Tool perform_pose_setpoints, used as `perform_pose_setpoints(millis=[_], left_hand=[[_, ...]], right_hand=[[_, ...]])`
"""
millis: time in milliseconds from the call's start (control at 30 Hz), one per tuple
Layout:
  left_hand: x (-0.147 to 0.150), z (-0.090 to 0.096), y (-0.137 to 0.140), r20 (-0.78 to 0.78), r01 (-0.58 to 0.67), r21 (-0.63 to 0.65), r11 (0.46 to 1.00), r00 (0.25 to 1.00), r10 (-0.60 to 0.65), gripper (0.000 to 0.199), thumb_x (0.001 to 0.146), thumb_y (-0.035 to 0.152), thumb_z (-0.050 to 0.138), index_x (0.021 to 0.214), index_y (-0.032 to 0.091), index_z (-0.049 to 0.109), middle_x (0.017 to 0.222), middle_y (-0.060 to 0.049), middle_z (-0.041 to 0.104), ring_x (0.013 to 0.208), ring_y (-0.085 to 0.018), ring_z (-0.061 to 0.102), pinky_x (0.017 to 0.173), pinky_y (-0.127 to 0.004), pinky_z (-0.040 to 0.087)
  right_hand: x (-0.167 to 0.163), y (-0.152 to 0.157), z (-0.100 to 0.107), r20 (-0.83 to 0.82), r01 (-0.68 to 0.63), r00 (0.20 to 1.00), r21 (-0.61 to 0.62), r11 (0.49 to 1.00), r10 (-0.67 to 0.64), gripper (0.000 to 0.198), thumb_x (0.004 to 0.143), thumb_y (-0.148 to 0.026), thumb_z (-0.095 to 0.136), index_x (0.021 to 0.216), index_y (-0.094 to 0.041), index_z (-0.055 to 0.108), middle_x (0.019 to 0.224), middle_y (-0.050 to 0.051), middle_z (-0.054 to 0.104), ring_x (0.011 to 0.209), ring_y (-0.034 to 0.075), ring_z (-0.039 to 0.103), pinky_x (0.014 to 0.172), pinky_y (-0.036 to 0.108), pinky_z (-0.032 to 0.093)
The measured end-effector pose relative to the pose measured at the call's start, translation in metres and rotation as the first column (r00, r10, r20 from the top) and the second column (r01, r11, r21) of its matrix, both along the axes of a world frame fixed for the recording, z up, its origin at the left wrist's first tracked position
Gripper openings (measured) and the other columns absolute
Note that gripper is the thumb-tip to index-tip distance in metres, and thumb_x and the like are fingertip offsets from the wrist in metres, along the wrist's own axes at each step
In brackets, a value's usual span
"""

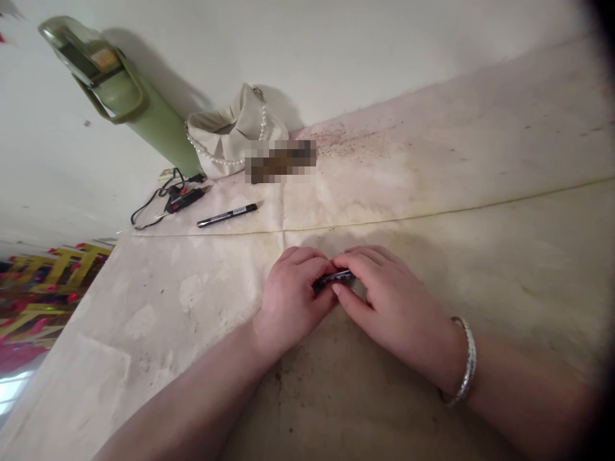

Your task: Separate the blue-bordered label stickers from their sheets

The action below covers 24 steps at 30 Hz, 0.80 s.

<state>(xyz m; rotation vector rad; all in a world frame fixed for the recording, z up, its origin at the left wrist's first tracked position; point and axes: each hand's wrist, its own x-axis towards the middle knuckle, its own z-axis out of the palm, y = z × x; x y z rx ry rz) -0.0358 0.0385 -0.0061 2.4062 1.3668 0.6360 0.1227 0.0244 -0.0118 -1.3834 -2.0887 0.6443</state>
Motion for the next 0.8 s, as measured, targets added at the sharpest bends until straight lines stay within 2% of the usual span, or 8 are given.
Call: perform_pose_setpoints(millis=[600,800], left_hand=[[-0.0005,-0.0014,-0.0004,0.038,0.006,-0.004,1.000,0.999,-0.006,0.009,0.071,0.012,0.062,0.077,0.018,0.065,0.081,-0.002,0.064,0.079,-0.017,0.056,0.074,-0.031,0.047],[-0.0003,-0.0010,-0.0005,-0.004,0.014,0.010,1.000,1.000,-0.014,0.009,0.071,0.012,0.062,0.078,0.017,0.065,0.082,-0.003,0.063,0.080,-0.017,0.056,0.075,-0.032,0.046]], right_hand=[[0.0002,-0.0006,-0.0016,-0.022,0.006,1.000,-0.001,1.000,-0.006,0.018,0.081,-0.019,0.053,0.096,-0.016,0.064,0.094,0.007,0.065,0.092,0.024,0.054,0.084,0.041,0.045],[-0.0006,0.0006,-0.0024,-0.020,0.001,1.000,0.012,1.000,0.000,0.017,0.080,-0.018,0.055,0.095,-0.015,0.063,0.094,0.007,0.065,0.092,0.024,0.054,0.084,0.041,0.045]])
